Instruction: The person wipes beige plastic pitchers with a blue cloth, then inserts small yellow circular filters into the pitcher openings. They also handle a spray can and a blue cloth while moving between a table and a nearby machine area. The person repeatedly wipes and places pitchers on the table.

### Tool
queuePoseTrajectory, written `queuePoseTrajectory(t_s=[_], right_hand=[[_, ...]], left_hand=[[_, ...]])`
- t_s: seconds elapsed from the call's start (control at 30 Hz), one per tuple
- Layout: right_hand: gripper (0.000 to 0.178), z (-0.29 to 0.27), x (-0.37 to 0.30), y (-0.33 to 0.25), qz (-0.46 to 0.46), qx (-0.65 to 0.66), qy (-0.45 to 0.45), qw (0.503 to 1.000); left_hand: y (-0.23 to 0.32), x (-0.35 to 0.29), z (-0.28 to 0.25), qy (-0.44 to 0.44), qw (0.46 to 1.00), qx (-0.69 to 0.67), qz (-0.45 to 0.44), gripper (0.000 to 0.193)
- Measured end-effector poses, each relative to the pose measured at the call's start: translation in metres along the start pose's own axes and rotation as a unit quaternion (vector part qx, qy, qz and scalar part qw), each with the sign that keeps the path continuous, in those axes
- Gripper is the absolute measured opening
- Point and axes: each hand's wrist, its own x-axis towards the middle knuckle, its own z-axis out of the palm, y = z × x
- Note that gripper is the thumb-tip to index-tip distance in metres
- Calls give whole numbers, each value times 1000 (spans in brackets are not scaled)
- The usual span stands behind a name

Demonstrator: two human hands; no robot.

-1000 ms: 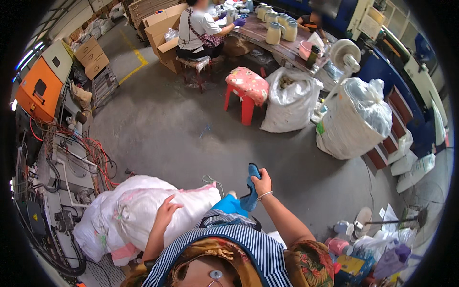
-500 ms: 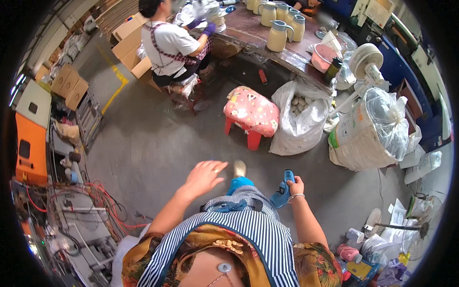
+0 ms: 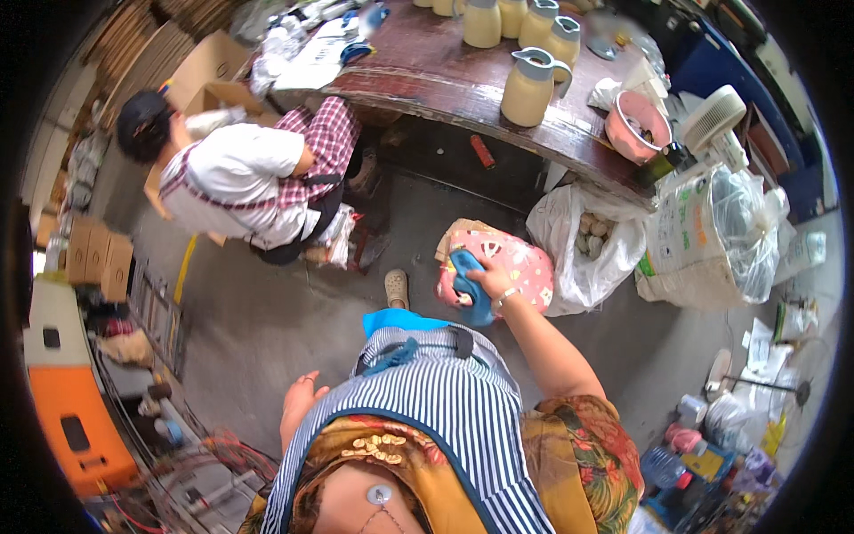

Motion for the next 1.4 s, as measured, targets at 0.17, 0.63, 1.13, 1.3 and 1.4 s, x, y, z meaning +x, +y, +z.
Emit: queuePoseTrajectory(t_s=[0.17,0.63,1.13,1.3,1.4], right_hand=[[34,38,89,-38,-65,133,34,988],[20,-111,132,-108,-32,365,377,851],[24,-225,247,-273,-218,421,310,824],[25,-225,246,-265,-231,463,252,818],[24,-225,267,-244,-312,337,312,832]], left_hand=[[42,165,-113,158,960,51,225,44],[307,336,-313,163,793,-45,586,45],[724,473,-304,107,600,97,787,73],[694,451,-292,296,703,105,638,63],[692,469,-268,331,679,34,655,54]])
